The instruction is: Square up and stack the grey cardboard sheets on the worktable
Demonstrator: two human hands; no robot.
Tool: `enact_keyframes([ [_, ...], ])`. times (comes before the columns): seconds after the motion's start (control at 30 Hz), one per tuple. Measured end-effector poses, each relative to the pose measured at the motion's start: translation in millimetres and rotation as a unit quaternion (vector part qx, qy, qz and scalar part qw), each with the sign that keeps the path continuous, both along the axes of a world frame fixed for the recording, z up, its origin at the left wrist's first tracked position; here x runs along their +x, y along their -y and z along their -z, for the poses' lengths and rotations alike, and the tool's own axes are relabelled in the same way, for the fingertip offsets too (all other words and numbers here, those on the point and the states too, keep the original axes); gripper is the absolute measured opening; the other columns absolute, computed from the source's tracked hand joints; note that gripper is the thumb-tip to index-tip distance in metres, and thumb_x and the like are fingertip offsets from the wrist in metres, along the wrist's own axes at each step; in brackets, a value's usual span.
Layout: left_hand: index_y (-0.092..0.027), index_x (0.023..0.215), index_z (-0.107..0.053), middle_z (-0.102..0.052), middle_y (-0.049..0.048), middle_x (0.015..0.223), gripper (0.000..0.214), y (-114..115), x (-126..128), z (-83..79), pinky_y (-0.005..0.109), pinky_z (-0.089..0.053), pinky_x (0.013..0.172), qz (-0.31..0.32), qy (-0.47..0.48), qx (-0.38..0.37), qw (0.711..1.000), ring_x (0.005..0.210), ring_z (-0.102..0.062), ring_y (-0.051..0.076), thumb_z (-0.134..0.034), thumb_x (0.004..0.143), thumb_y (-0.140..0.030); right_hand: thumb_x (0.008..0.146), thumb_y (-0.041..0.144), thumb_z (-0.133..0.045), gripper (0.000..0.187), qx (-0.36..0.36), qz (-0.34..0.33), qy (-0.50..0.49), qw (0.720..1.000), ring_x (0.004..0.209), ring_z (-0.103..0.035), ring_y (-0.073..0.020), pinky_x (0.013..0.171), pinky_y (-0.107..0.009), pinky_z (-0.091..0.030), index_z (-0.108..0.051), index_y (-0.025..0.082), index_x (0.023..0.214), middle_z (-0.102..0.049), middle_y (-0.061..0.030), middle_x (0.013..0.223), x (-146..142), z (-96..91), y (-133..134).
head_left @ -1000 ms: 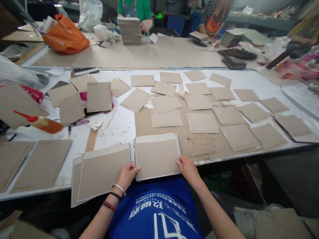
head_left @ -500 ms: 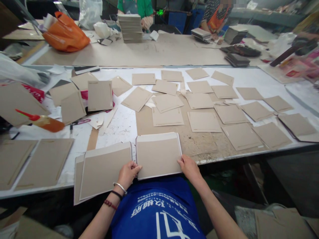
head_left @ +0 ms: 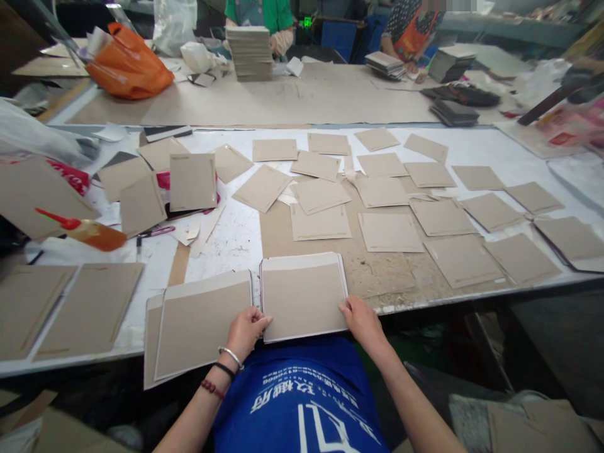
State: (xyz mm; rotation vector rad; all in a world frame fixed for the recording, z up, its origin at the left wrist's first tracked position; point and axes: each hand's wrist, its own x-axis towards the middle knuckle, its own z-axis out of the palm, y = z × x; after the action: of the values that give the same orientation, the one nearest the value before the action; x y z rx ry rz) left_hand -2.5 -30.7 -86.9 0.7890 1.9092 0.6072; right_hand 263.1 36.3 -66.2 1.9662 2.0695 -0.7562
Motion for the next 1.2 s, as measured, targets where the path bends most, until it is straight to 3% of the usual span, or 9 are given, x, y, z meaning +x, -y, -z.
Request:
enact_keyframes([
  [0.33,-0.022,0.051,-0.043,-0.046,-0.0031,0.040,0.034,3.3,-1.5,0.4,0.025,-0.032,0.045,0.032,-0.031,0.009,0.999,0.042,-0.043,0.014,-0.054,0.054,-0.054,0.088,0.023,-0.051,0.008,0.003,0.024,-0.011,1.000,0.077,-0.053,-0.0181,0.061,-0.027,-0.030,-0.054,0.018,0.082,-0.058,-0.0055,0.085,-3.2,-3.4,2.2],
  [0.7,-0.023,0.057,-0.045,-0.045,-0.0040,0.049,0.032,6.9,1.6,-12.9,0.027,-0.035,0.053,0.075,-0.078,0.053,0.993,0.050,-0.043,0.015,-0.052,0.061,-0.054,0.086,0.020,-0.053,0.009,0.008,0.050,-0.057,0.997,0.074,-0.051,-0.0152,0.059,-0.024,-0.028,-0.053,0.018,0.077,-0.056,-0.0024,0.080,0.3,1.6,1.9],
  [0.9,-0.022,0.078,-0.049,-0.048,-0.0037,0.059,0.026,12.9,0.1,-2.2,0.030,-0.043,0.060,0.092,-0.099,0.125,0.983,0.056,-0.050,0.017,-0.053,0.067,-0.046,0.085,0.020,-0.052,0.012,0.011,0.045,-0.073,0.996,0.071,-0.050,-0.0156,0.059,-0.024,-0.028,-0.050,0.018,0.073,-0.055,-0.0019,0.075,3.4,7.1,1.6],
  [1.03,-0.019,0.103,-0.053,-0.049,-0.0021,0.065,0.037,16.4,-0.9,4.6,0.032,-0.047,0.066,0.102,-0.123,0.162,0.974,0.061,-0.053,0.018,-0.051,0.073,-0.040,0.086,0.019,-0.050,0.015,0.015,0.035,-0.078,0.996,0.067,-0.048,-0.0158,0.059,-0.025,-0.027,-0.049,0.018,0.071,-0.054,-0.0018,0.073,4.9,8.7,0.7],
  [1.2,-0.022,0.122,-0.049,-0.056,0.0031,0.081,0.043,19.3,-3.1,10.5,0.034,-0.049,0.075,0.174,-0.157,0.189,0.954,0.076,-0.058,0.019,-0.046,0.081,-0.033,0.085,0.018,-0.050,0.016,0.021,0.030,-0.074,0.997,0.065,-0.047,-0.0160,0.058,-0.025,-0.027,-0.048,0.019,0.070,-0.054,-0.0019,0.070,6.1,10.1,0.4],
])
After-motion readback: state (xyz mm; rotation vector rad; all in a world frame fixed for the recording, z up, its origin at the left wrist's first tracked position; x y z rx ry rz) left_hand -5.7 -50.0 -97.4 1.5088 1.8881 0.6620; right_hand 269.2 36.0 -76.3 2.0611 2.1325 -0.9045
